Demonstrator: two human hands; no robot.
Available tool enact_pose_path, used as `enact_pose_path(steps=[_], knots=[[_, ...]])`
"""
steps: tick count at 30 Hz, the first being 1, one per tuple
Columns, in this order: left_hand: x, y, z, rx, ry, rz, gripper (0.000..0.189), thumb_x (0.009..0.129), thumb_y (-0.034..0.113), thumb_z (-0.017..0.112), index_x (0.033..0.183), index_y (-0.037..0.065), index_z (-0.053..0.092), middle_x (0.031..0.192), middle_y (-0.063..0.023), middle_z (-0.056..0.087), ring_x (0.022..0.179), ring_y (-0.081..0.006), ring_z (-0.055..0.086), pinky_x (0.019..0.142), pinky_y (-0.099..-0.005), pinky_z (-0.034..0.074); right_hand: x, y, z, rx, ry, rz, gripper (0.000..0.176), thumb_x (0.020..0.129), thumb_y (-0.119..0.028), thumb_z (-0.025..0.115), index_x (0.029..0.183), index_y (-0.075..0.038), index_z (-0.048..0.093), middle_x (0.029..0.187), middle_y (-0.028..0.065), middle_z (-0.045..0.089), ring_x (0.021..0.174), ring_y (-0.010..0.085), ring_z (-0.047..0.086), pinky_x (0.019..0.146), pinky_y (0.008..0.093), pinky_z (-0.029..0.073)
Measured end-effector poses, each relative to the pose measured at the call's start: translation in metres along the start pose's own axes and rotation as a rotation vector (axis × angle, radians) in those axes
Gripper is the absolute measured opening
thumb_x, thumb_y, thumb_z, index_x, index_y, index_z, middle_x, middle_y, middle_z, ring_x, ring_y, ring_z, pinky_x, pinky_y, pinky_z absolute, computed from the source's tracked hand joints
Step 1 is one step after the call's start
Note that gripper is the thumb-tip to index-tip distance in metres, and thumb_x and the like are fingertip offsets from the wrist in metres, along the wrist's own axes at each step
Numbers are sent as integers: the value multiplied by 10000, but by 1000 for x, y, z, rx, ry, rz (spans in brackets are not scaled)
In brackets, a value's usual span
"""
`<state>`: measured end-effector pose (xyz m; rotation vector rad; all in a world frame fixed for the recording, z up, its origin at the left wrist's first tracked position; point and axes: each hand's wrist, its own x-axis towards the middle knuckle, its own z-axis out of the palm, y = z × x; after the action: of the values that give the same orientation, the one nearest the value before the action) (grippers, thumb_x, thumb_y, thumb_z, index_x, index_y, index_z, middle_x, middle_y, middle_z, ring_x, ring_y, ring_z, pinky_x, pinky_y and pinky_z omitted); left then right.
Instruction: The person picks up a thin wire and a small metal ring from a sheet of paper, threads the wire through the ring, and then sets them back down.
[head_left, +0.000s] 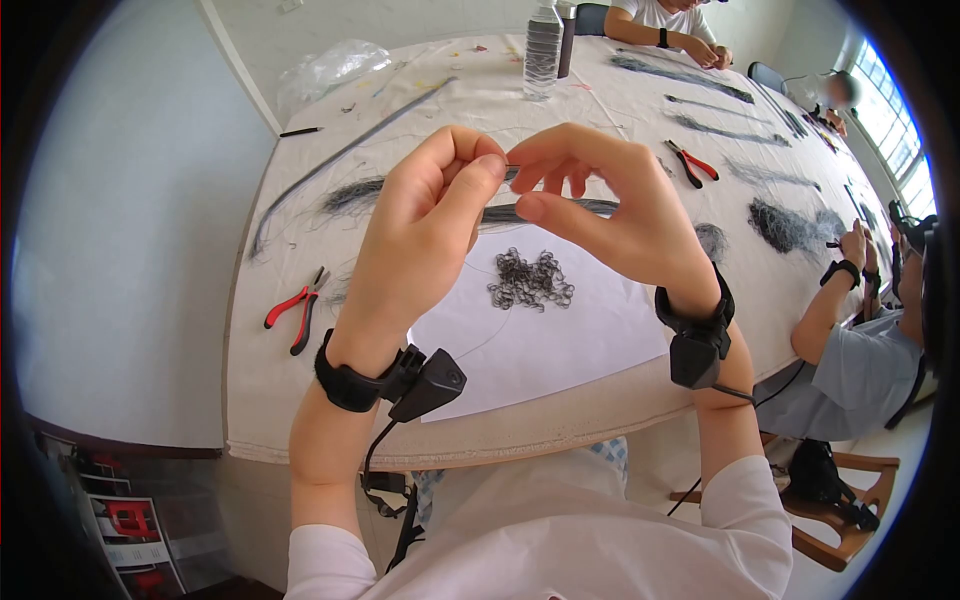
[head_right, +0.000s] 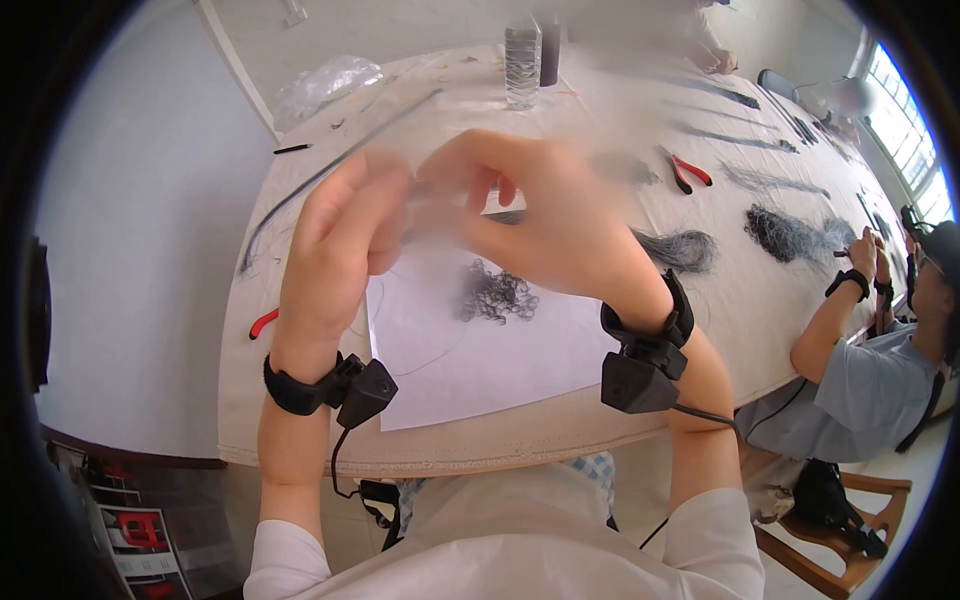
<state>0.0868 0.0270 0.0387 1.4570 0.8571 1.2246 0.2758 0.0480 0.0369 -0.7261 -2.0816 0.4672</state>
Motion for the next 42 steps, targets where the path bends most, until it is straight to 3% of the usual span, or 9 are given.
enact_pose_path(steps=[6, 12, 16, 18, 25, 27, 33, 35, 42], knots=[[-1, 2, 0, -70, -39, -3, 135, 955, 169, 508, 922, 46, 552, 651, 88, 440, 517, 15, 309, 452, -174, 243, 1, 11, 6, 193, -95, 99, 165, 878, -71, 648, 1015, 18, 626, 848, 24, 658, 746, 50, 574, 649, 198, 438], [-2, 1, -1, -76, -59, -3, 128, 956, 164, 504, 936, 45, 548, 642, 90, 429, 507, 19, 301, 441, -172, 229, 0, 22, 9, 362, -52, 102, 140, 884, -50, 638, 995, 33, 627, 837, 40, 650, 738, 66, 566, 681, 208, 467], [-1, 0, -1, -63, -50, 10, 127, 958, 160, 502, 943, 43, 548, 653, 87, 438, 508, 16, 309, 442, -172, 235, 0, 10, 8, 309, 38, 81, 103, 856, -25, 657, 946, 26, 663, 825, 41, 651, 712, 74, 554, 659, 210, 456], [-2, 0, 0, -62, -42, 13, 127, 959, 159, 502, 945, 41, 548, 661, 85, 446, 512, 16, 316, 446, -170, 240, -1, 7, 8, 45, 137, -29, 86, 813, 10, 680, 897, 9, 700, 822, 46, 654, 690, 82, 548, 635, 213, 439], [-2, 1, 4, 42, 13, 80, 129, 962, 154, 516, 946, 29, 540, 699, 78, 471, 604, 9, 341, 529, -172, 285, -1, 2, 12, 24, 240, -54, 128, 777, 43, 688, 895, -3, 712, 805, 36, 643, 672, 76, 523, 618, 216, 415], [-3, 1, 4, 68, 17, 94, 129, 960, 153, 519, 943, 27, 539, 701, 77, 472, 614, 6, 343, 539, -175, 289, 0, 3, 14, 83, 308, -78, 85, 756, -16, 661, 825, -48, 699, 731, 11, 616, 606, 91, 500, 566, 223, 416], [-5, 4, 6, 210, 6, 132, 116, 946, 139, 550, 931, 24, 565, 715, 60, 532, 627, 5, 395, 554, -163, 318, 0, 6, 11, 125, 305, -93, 76, 742, -8, 649, 804, -47, 670, 698, -9, 575, 632, 82, 504, 577, 222, 409], [-4, 5, 4, 203, -88, 167, 102, 928, 119, 583, 918, 17, 583, 724, 48, 564, 630, 10, 435, 558, -157, 340, 1, 7, 10, 122, 296, -104, 79, 743, -7, 649, 807, -49, 671, 707, -9, 583, 637, 82, 505, 577, 222, 408], [-4, 2, 0, 173, -42, 268, 86, 915, 99, 602, 882, 19, 603, 715, 43, 588, 642, 17, 480, 562, -148, 357, 0, 4, 4, 99, 252, -160, 100, 747, 1, 646, 815, -60, 688, 742, -5, 624, 637, 88, 517, 574, 223, 410]])
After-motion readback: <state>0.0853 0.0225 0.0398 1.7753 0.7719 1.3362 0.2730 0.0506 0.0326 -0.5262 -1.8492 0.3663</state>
